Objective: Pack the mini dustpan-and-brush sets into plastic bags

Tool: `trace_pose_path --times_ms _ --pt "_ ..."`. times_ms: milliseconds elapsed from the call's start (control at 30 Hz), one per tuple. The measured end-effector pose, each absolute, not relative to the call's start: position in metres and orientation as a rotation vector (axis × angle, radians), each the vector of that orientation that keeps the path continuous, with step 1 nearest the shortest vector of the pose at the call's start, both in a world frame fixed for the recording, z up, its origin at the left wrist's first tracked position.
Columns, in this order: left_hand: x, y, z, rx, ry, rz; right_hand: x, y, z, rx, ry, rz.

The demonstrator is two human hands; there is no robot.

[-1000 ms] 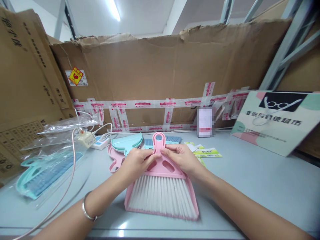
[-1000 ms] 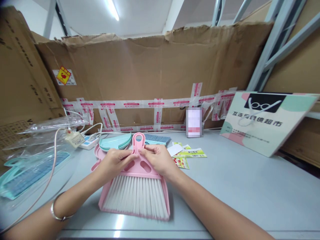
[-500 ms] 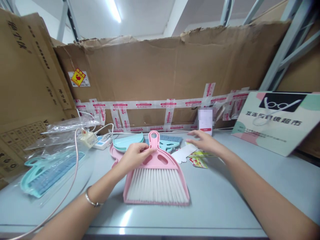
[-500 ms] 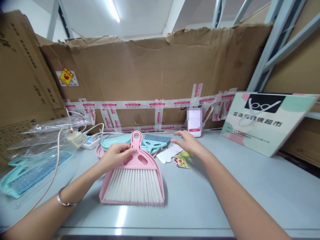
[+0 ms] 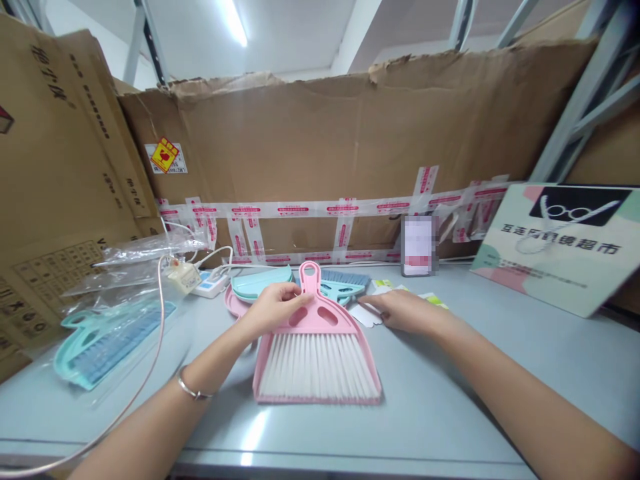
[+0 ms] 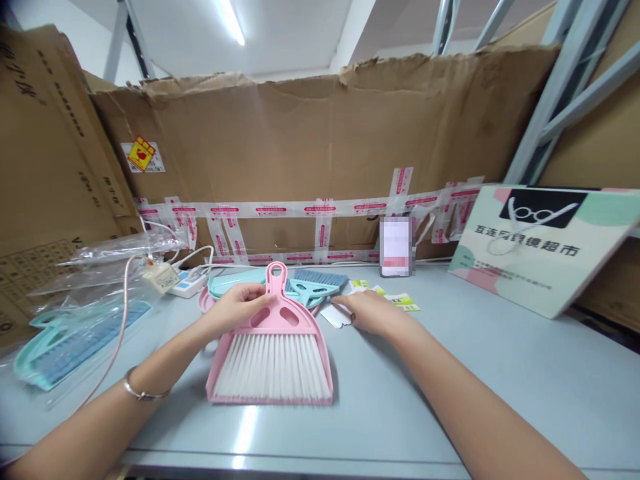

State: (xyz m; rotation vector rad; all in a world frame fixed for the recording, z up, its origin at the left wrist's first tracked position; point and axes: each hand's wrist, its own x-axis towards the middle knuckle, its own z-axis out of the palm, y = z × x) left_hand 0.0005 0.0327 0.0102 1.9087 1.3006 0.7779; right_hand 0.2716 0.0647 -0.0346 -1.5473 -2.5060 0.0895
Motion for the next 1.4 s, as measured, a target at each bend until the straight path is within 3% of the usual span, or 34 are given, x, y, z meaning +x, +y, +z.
trace_pose_path --times_ms 267,733,933,1133,1400 --pt "-0.002 0.033 0.01 1.786 1.224 0.8 0.257 0.066 -0.024 -1.53 -2.646 -0.123" --pt "-0.003 0.03 0.015 1.615 1.261 0.749 0.288 0.071 -0.015 -1.638 -2.115 -0.071" --pt "0.005 0.033 0.007 1.434 1.058 0.994 0.278 0.056 0.007 -1.045 -1.366 -0.083" --pt "0.009 0.035 -0.002 1.326 0.973 1.118 0.214 0.012 0.003 -0.767 -2.172 0.381" --pt "0.009 0.037 -0.005 1.174 0.802 1.043 0.195 0.007 -0.012 -0.966 -2.346 0.165"
